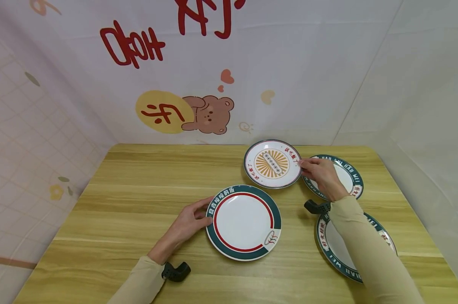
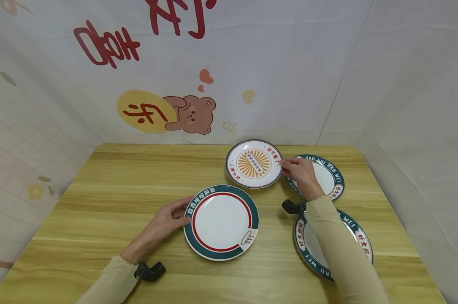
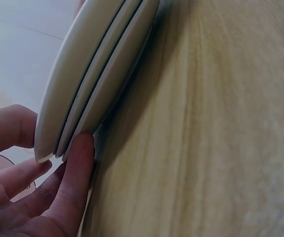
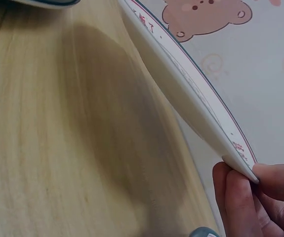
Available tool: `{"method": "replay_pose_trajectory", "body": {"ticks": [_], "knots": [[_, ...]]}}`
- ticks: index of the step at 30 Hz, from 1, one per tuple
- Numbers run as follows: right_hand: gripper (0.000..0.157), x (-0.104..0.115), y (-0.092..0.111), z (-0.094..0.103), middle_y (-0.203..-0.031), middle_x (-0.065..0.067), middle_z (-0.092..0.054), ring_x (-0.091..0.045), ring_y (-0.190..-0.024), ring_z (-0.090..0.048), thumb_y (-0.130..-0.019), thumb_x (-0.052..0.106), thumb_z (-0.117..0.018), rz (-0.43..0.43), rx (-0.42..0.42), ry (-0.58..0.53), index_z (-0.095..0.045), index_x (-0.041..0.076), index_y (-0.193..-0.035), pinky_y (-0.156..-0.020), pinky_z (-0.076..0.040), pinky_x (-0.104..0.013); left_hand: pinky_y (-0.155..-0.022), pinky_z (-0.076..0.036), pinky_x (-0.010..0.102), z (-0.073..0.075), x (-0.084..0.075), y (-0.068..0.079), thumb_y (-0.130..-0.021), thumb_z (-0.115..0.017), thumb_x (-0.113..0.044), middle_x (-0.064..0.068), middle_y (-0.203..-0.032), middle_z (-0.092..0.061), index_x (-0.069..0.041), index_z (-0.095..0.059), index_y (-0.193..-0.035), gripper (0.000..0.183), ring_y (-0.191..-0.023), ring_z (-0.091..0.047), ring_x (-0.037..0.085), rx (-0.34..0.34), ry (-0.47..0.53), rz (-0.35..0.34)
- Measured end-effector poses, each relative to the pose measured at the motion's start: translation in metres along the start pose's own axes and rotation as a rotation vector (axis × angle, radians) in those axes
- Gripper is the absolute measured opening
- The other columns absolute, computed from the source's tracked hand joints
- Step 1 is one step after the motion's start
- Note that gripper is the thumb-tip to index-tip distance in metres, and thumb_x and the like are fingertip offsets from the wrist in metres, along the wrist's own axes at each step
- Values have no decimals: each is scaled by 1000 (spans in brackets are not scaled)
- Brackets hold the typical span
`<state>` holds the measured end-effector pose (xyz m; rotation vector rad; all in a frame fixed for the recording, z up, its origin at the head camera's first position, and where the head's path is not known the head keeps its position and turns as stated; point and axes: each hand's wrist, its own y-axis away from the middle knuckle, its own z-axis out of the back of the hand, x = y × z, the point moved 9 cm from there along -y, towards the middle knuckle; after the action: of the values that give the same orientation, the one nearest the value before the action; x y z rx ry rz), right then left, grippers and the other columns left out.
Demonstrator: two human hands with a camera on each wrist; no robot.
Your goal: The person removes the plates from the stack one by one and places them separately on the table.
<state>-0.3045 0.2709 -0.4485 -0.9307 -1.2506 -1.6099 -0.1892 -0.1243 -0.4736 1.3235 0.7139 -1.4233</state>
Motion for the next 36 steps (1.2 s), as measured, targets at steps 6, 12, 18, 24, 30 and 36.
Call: {"method": "replay_pose_trajectory", "body": {"ticks": [6, 12, 18, 24, 30, 36], "knots": [[51, 0, -3, -6, -145, -25, -50, -3, -92, -63, -107, 20, -59, 19, 29, 35, -49, -9, -148, -90, -55, -21, -83, -54, 25, -1, 0, 0, -93, -69, -4, 19, -135, -59, -7, -50, -153, 63, -105, -68, 25, -3, 12, 1], [50, -1, -6, -11, -146, -25, -51, -3, -93, -62, -106, 20, -60, 3, 26, 70, -52, -9, -146, -90, -55, -21, -84, -53, 25, 0, 2, -1, -93, -70, -4, 18, -135, -60, -7, -50, -153, 62, -107, -67, 25, -12, 20, 9], [49, -5, -10, -13, -142, -24, -52, -3, -89, -63, -106, 19, -61, 3, 28, 109, -53, -10, -143, -83, -56, -18, -84, -53, 25, 0, 2, -1, -94, -71, -5, 18, -135, -60, -7, -50, -153, 62, -107, -67, 25, -12, 22, 13], [47, -7, -11, -15, -138, -23, -54, -4, -87, -64, -106, 19, -62, -3, 31, 145, -56, -10, -141, -85, -57, -21, -85, -54, 26, 0, 1, -1, -94, -71, -4, 18, -136, -60, -7, -50, -153, 62, -108, -67, 25, -9, 32, 17], [45, -9, -10, -17, -137, -24, -56, -8, -90, -65, -106, 18, -62, -20, 41, 149, -56, -9, -141, -94, -55, -29, -86, -54, 28, -1, 1, -1, -94, -71, -5, 17, -136, -60, -8, -50, -153, 62, -107, -67, 25, -13, 31, 22], [42, -2, -6, -19, -136, -28, -58, -14, -95, -66, -106, 17, -60, 33, 44, 235, -59, -11, -138, -94, -56, -32, -87, -54, 28, -1, 1, 0, -95, -70, -4, 18, -136, -60, -8, -50, -153, 62, -107, -67, 25, -9, 17, 19]]}}
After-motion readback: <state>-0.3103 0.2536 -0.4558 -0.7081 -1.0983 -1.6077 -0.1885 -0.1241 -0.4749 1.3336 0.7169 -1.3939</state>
